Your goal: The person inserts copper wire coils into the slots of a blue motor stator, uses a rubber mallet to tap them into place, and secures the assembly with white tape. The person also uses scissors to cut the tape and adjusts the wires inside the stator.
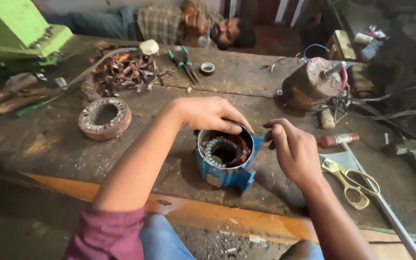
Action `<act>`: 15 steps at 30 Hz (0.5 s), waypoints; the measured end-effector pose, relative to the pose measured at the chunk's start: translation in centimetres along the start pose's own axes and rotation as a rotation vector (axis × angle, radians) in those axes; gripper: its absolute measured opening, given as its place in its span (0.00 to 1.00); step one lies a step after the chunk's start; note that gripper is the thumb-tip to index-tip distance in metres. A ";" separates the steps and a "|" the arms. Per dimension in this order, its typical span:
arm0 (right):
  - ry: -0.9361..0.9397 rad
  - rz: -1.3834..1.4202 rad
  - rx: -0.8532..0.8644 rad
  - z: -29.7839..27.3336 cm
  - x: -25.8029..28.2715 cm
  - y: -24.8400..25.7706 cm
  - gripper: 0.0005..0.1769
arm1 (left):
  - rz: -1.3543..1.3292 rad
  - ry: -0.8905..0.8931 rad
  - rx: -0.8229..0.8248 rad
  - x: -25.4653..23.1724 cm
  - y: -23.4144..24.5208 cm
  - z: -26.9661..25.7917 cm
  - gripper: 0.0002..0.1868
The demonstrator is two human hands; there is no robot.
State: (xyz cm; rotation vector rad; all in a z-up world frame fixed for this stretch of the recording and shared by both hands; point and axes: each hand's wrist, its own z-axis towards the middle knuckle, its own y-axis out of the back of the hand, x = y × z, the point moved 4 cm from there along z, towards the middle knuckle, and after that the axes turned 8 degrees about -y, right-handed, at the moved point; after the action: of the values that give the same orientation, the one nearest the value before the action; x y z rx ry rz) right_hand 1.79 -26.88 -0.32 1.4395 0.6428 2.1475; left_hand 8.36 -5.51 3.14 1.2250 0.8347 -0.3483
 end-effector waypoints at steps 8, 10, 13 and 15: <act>0.064 0.273 0.008 0.2 -0.8 0.3 0.23 | 0.625 0.115 -0.369 -3.7 1.3 2.0 0.21; 0.020 0.392 0.100 -0.1 -1.1 0.0 0.22 | 0.574 0.125 -0.669 -7.6 0.6 -0.4 0.20; 0.005 0.339 0.225 -0.5 -0.7 0.3 0.20 | 0.494 0.301 -0.963 -11.7 -1.2 -3.0 0.20; -0.035 0.270 0.214 -0.6 -0.2 0.2 0.17 | 0.484 0.418 -0.971 -11.9 -2.5 -3.3 0.22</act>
State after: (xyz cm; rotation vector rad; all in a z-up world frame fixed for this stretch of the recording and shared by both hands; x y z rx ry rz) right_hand 1.31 -27.24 -0.53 1.7619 0.7183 2.3060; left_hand -2.41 -5.58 9.66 0.5314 0.8604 0.6739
